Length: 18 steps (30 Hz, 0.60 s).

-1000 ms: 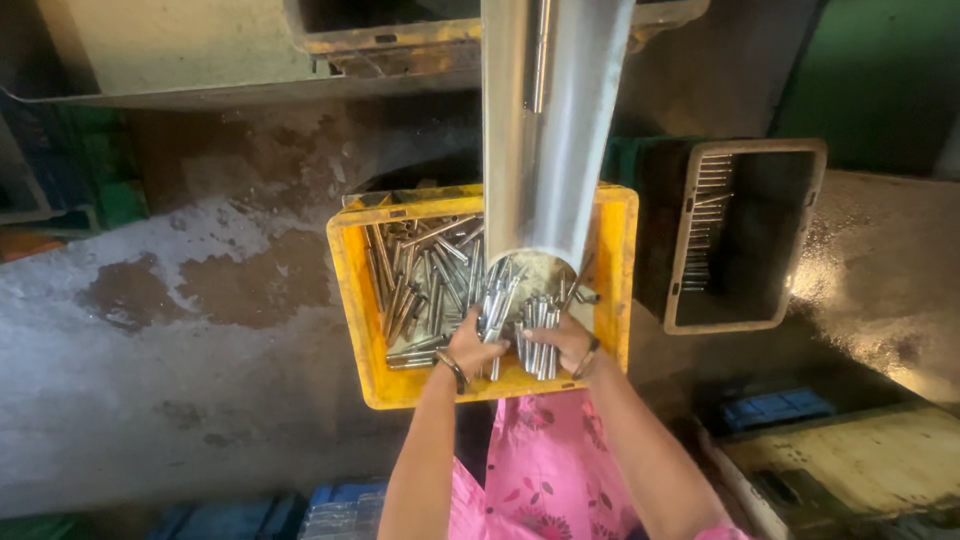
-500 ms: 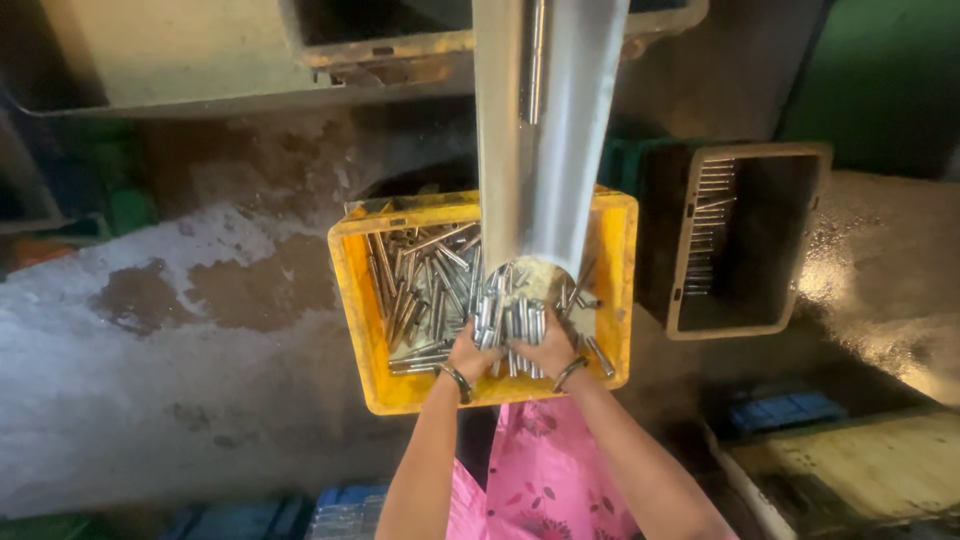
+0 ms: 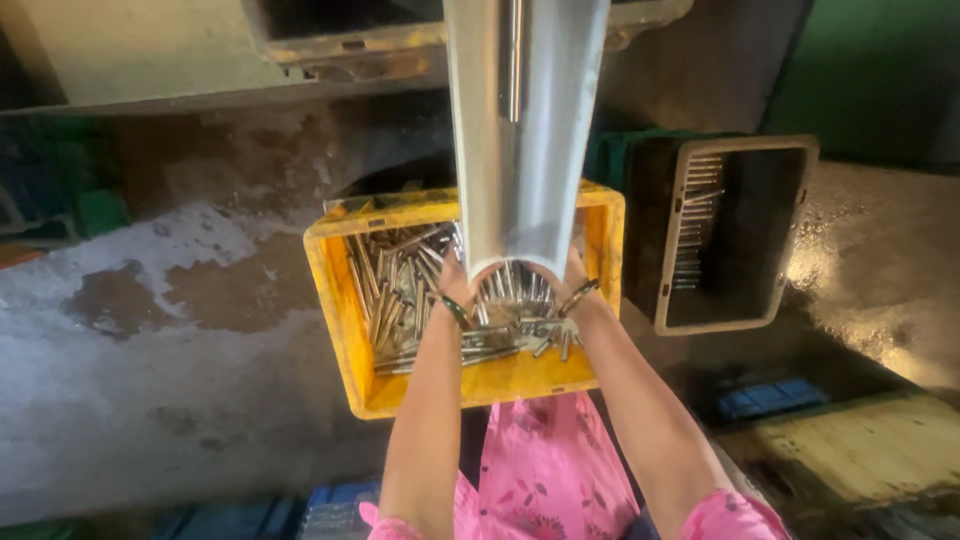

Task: The person repeatedly scoops cylindrical metal parts from a yellow bin and transfers them into a smaller rectangular bin. The parts are handled by hand in small batches and placed into the second container.

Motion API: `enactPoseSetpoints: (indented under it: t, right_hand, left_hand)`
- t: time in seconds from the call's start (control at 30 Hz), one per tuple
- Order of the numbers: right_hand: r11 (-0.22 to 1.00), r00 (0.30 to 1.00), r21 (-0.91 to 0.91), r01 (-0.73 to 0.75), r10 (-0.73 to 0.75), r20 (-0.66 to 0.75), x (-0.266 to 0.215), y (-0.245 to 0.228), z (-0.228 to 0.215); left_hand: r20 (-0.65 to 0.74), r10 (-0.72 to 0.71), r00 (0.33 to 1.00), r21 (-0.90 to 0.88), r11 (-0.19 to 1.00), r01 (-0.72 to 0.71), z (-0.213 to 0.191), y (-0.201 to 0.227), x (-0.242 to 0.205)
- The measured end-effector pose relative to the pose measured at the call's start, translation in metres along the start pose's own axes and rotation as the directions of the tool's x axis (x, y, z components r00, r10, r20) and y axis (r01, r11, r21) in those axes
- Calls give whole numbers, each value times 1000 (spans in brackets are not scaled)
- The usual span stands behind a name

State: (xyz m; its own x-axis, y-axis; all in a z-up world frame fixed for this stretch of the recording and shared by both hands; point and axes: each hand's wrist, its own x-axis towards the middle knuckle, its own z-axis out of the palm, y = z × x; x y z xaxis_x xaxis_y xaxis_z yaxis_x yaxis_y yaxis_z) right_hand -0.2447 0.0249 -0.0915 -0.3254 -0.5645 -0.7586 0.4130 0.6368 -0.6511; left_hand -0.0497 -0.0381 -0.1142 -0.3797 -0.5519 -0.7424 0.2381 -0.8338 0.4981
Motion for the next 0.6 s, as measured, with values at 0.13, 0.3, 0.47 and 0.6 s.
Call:
enactPoseSetpoints:
  t: [0.13,0.3,0.47,0.6]
  right_hand:
    - [933,983,-312,-180,183,-18,-52,-9,-1]
    - [915,995,-402,-18,54,78,-117,33,-13]
    - [999,999,-1,-43,43,6,-144,47,-34]
    - [882,995,471,17,29,-91,-172,12,-88]
  left_hand:
    - [-57,-32,998,709,702,63,-6,-8,-25]
    - [-100,-132,986,767,622,161,-16,-41,-99]
    - [-27,-120,992,750,654,99,34,-28,-130]
    - [178,-137,974,958,251,-140,142,16,-121]
